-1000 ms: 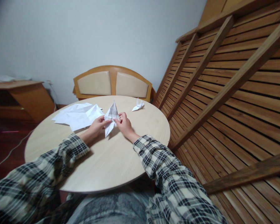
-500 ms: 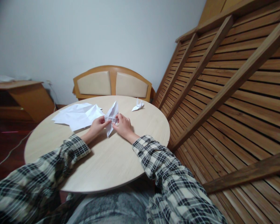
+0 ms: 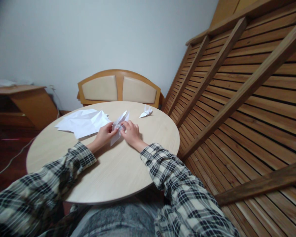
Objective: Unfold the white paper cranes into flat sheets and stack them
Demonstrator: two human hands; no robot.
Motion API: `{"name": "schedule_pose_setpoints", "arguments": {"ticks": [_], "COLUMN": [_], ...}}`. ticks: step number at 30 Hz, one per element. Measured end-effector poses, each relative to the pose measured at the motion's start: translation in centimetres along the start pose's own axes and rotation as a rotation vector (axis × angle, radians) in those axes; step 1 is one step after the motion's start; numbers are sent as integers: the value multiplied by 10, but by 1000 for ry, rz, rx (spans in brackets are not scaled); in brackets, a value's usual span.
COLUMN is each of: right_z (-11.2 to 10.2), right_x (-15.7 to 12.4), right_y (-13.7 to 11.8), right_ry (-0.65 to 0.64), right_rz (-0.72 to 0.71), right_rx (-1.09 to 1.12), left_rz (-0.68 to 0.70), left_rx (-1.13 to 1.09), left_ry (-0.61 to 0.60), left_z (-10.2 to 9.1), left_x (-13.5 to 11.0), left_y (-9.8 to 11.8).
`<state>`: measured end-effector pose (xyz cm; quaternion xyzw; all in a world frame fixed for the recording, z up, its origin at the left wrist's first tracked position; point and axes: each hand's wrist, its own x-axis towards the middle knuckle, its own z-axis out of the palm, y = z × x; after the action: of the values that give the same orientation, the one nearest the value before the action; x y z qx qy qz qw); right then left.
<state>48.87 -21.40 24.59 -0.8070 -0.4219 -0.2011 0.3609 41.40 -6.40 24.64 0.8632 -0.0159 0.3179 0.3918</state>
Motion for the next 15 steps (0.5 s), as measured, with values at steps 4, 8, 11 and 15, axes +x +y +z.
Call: {"name": "schedule_pose_setpoints", "arguments": {"ticks": [4,8,11,15], "right_z": [0,-1,0,9], "right_x": [0,0,1,4], "right_y": [-1,-2,-1,8], "right_ry": [3,20,42,105], "right_rz": [-22,-13,19,88], "right_rx": [36,53,81,249], "left_rz": [-22,-29,-24,-25], "left_rx": [-11,-9,-29,-99], "left_ry": [12,20,38,32], "left_z": [0,0,0,1], "left_x": [1,1,2,2], "left_y": [-2,-5,-8,-9]}}
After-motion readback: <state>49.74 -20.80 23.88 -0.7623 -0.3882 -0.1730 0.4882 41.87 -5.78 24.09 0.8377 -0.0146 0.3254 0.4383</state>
